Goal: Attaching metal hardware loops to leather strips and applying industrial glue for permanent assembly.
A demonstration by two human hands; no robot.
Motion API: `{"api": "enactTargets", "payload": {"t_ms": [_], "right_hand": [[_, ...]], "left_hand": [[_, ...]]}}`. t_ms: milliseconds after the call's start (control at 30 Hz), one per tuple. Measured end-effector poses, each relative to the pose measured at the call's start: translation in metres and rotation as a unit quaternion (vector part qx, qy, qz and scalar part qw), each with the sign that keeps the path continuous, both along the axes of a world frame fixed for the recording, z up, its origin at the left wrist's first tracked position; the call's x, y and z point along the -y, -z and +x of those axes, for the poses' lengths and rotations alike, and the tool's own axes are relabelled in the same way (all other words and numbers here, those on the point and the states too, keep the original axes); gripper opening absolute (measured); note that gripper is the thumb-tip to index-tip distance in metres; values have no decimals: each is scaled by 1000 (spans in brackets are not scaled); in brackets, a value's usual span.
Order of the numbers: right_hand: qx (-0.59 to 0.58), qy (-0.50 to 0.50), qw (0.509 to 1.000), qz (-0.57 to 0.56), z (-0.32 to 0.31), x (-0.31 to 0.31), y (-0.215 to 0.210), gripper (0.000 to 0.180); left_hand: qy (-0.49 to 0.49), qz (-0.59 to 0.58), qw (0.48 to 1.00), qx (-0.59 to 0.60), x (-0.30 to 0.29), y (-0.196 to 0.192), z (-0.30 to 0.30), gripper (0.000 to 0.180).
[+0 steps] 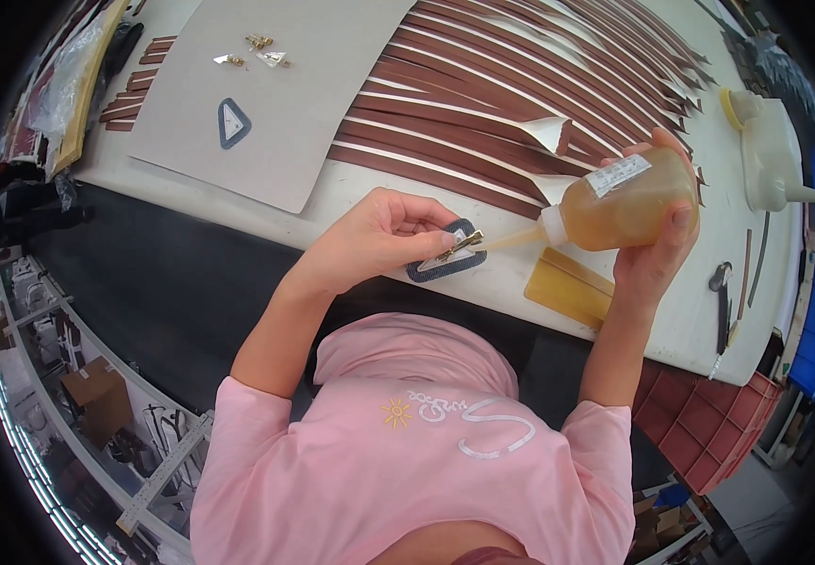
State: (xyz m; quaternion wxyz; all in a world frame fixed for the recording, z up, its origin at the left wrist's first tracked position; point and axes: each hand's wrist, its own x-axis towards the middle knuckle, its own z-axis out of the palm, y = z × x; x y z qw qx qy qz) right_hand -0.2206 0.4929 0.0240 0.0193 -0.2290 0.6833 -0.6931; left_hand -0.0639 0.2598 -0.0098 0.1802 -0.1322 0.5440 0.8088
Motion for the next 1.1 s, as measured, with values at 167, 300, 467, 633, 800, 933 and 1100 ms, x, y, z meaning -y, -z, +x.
{"api": "enactTargets", "payload": {"t_ms": [167,300,467,633,800,933,1100], "right_hand": [[-3,-1,1000,2,1,0,0,84],[38,-32,997,-56,2,-3,-2,87],[142,-24,977,-160,-4,-4,-7,90],[55,13,993,-102,0,-5,0,90],[-6,-15,996,-84,4,-2,-1,88],[-25,-12,996,-82,6,1,-1,88],[-28,-7,996,-85,7,3,-3,88]], "left_hand": [[2,2,1000,-5,0,3,0,24],[3,1,1000,5,2,2,0,25],[8,1,1000,2,3,0,0,24],[16,2,1000,1,5,1,0,25],[17,1,1000,6,6,0,-1,25],[15,1,1000,8,7,0,-1,25],[20,-1,1000,3,7,0,-1,26]]}}
